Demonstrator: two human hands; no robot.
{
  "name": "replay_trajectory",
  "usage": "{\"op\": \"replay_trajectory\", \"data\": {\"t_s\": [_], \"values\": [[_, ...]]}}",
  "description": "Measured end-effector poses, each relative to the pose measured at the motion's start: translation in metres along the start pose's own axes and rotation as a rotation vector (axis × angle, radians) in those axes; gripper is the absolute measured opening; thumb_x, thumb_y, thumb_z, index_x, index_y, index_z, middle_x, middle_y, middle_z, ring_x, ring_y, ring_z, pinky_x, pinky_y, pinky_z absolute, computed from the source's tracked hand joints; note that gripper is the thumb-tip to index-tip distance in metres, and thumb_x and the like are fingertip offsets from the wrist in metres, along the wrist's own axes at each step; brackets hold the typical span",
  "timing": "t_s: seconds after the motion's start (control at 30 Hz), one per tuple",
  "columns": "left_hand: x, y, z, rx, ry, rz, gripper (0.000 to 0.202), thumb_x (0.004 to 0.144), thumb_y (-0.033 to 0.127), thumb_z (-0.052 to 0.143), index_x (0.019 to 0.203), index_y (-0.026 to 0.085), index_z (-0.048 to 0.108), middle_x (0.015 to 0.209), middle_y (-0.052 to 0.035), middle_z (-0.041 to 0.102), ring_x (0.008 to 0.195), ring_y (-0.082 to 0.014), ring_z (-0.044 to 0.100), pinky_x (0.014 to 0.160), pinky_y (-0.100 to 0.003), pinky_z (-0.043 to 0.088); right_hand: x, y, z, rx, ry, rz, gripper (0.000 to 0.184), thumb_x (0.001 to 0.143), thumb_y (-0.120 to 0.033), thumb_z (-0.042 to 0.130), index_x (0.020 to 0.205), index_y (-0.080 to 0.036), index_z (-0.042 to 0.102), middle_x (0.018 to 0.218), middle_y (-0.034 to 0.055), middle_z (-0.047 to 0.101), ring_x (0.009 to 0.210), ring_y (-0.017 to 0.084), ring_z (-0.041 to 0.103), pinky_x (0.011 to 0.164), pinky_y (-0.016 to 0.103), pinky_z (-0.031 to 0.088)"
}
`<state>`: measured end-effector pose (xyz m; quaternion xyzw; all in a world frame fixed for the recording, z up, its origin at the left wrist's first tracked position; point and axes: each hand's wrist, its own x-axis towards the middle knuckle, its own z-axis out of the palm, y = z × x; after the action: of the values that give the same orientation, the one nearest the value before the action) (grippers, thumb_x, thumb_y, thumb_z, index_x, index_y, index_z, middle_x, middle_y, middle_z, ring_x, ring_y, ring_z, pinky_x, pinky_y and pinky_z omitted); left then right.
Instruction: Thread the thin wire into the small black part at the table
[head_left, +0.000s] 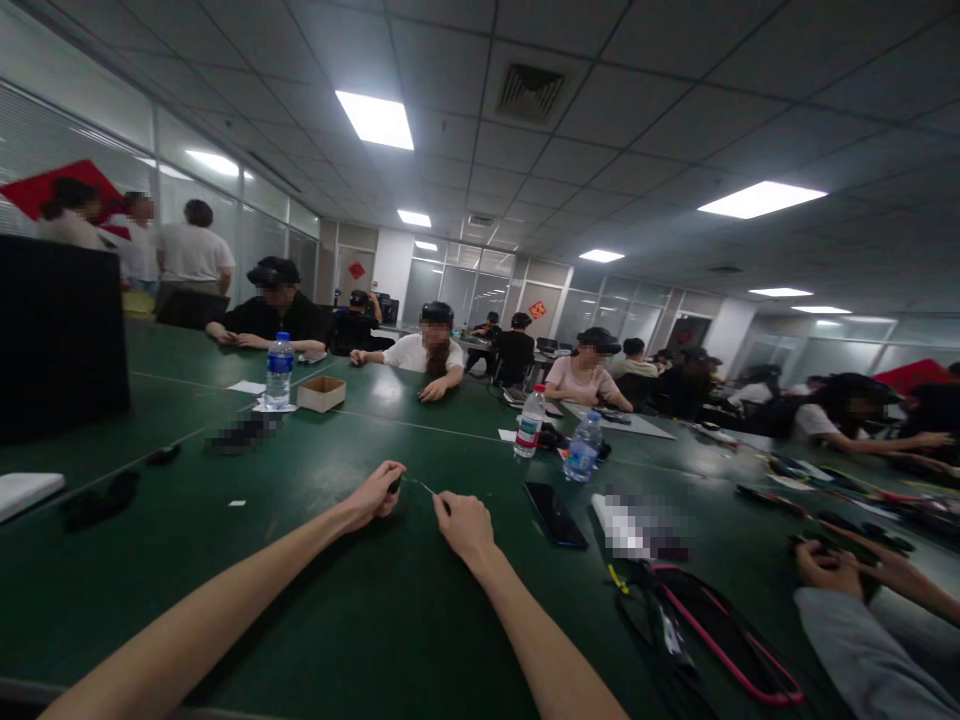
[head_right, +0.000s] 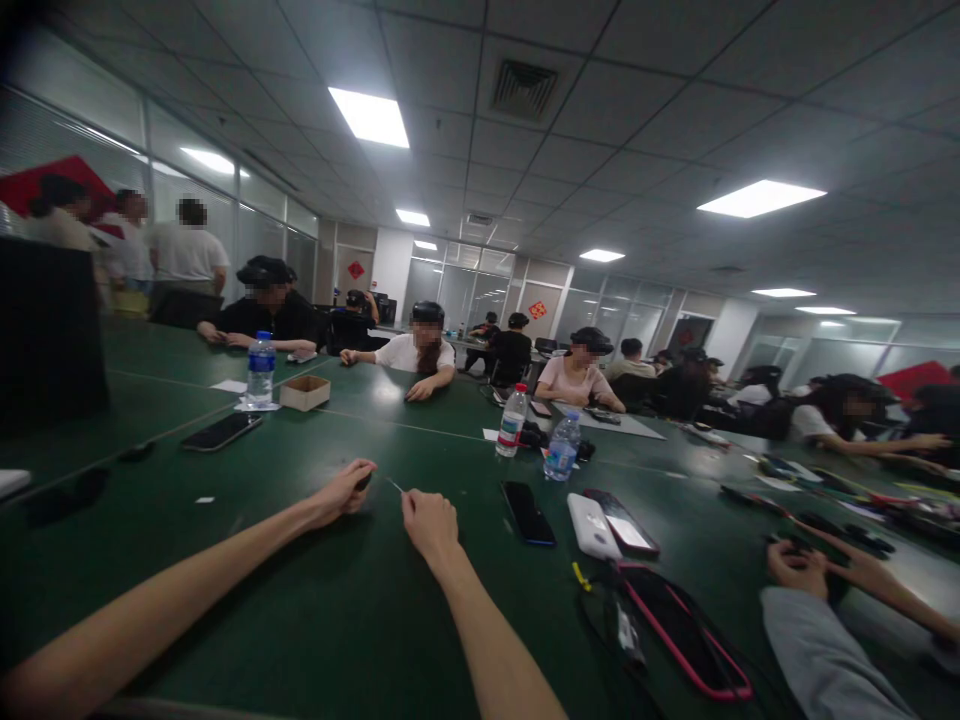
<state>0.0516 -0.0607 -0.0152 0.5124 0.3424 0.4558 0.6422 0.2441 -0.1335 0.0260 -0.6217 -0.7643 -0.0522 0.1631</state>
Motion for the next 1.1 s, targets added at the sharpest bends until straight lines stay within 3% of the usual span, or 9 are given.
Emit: {"op": "replay_trajectory", "data": {"t_s": [0.2,0.4,0.8,1.1], "values": [[-0.001,0.001,-0.001,0.017,-0.034,-0.018,0.028,0.084,0.048,0.045,0.099,0.025,0.042,0.046,0.012,0.024,0.033,-0.0048,0.019,0.037,-0.015,0.008,-0.004,-0.024,0.001,-0.009,0.037,-0.143,0.045,0.097,-0.046,0.027,0.095,-0.026,0.067,0.091,0.0038,0.07,0.077,0.015,0.064,0.065,0.021,0.043],[-0.002,0.003,-0.001,0.048,-0.068,-0.029,0.031,0.084,0.052,0.044,0.097,0.023,0.044,0.044,0.0116,0.024,0.034,-0.0051,0.017,0.037,-0.015,0.007,-0.006,-0.023,-0.001,-0.002,0.028,-0.191,0.045,0.097,-0.047,0.027,0.097,-0.026,0.067,0.092,0.0033,0.069,0.077,0.013,0.064,0.065,0.02,0.043],[-0.002,0.002,0.001,0.178,-0.059,-0.005,0.035,0.081,0.057,0.047,0.094,0.024,0.04,0.049,0.0119,0.025,0.035,-0.0044,0.021,0.037,-0.014,0.01,-0.01,-0.032,0.006,-0.057,0.015,-0.072,0.048,0.098,-0.047,0.024,0.097,-0.024,0.066,0.091,0.0069,0.069,0.077,0.016,0.065,0.068,0.025,0.045],[0.01,-0.009,0.002,0.186,0.139,0.032,0.031,0.085,0.052,0.044,0.096,0.023,0.039,0.047,0.0119,0.028,0.033,-0.0048,0.023,0.037,-0.015,0.012,-0.008,-0.04,0.012,-0.061,0.008,-0.002,0.048,0.097,-0.046,0.024,0.099,-0.022,0.065,0.091,0.0095,0.068,0.077,0.018,0.065,0.067,0.027,0.046]]}}
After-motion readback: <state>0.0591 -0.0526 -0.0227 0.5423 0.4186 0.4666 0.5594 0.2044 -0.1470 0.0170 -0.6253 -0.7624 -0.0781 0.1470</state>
